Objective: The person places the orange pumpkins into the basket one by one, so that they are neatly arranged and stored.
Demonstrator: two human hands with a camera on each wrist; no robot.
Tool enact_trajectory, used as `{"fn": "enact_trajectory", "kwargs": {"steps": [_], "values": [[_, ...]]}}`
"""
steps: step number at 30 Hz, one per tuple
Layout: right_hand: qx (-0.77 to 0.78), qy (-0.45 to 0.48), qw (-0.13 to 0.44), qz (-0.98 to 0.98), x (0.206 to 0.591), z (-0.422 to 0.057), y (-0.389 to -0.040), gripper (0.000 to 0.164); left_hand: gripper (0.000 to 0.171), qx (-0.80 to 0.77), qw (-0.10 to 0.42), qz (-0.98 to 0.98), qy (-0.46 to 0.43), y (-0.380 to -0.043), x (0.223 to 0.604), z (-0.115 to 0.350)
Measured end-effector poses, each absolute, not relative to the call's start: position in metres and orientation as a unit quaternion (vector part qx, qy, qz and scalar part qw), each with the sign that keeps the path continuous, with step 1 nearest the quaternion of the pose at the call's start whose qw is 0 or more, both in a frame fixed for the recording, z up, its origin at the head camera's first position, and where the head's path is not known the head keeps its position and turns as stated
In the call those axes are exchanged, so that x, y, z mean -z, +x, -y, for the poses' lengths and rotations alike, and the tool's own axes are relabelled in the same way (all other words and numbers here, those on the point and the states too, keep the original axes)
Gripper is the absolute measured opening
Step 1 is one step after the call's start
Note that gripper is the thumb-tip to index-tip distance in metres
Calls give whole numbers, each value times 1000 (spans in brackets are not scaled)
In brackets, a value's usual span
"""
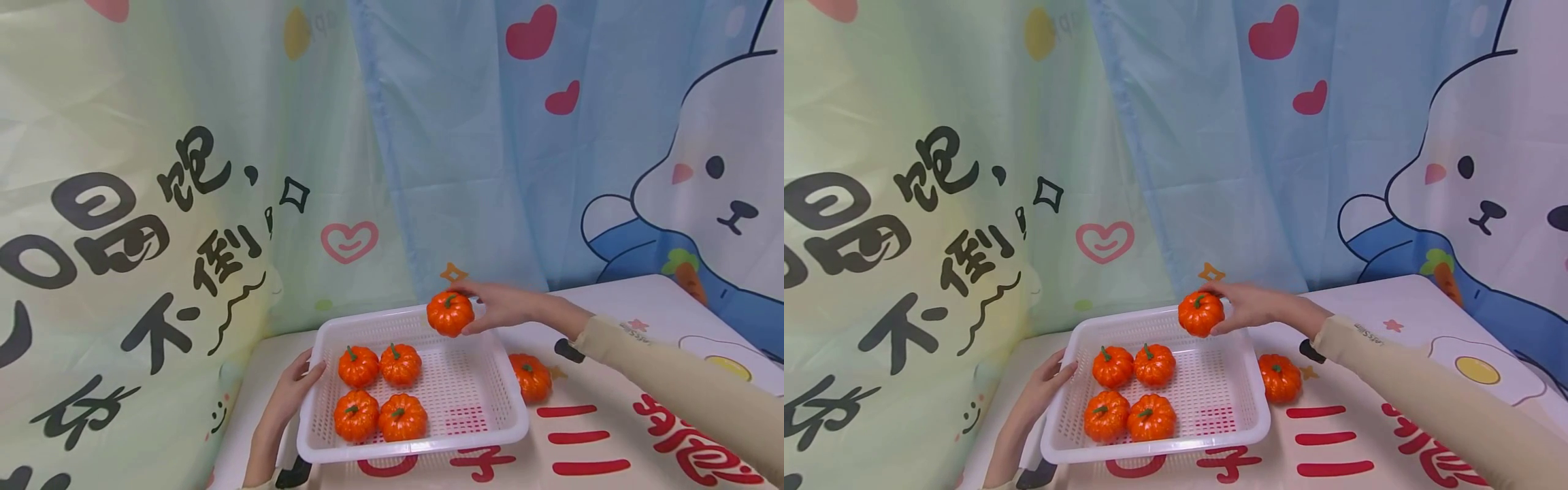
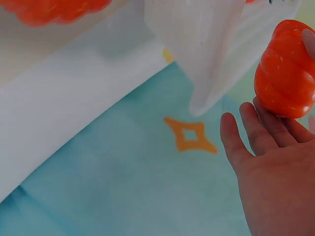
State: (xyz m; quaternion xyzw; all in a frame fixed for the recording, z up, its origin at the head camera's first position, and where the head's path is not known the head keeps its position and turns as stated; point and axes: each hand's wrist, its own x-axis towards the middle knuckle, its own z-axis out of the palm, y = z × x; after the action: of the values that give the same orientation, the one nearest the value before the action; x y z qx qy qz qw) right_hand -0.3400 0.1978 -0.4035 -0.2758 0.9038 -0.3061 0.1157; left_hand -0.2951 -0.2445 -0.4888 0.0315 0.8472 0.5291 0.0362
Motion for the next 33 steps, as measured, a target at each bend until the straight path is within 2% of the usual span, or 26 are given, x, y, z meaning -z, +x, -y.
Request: {"fn": "enact_trajectory", "kwargs": {"steps": [10,17,33], "values": [[261,-323,170,-894,408,-160,-347,78,57,-518,37,-854,29,-294,487,246],[207,-313,198,-906,413,-139,-352,74,55,-530,31,-847,32,-298,492,245],[172,-292,233,-912,424,-133,-354,66,57,-524,38,-851,31,-295,489,245]]}}
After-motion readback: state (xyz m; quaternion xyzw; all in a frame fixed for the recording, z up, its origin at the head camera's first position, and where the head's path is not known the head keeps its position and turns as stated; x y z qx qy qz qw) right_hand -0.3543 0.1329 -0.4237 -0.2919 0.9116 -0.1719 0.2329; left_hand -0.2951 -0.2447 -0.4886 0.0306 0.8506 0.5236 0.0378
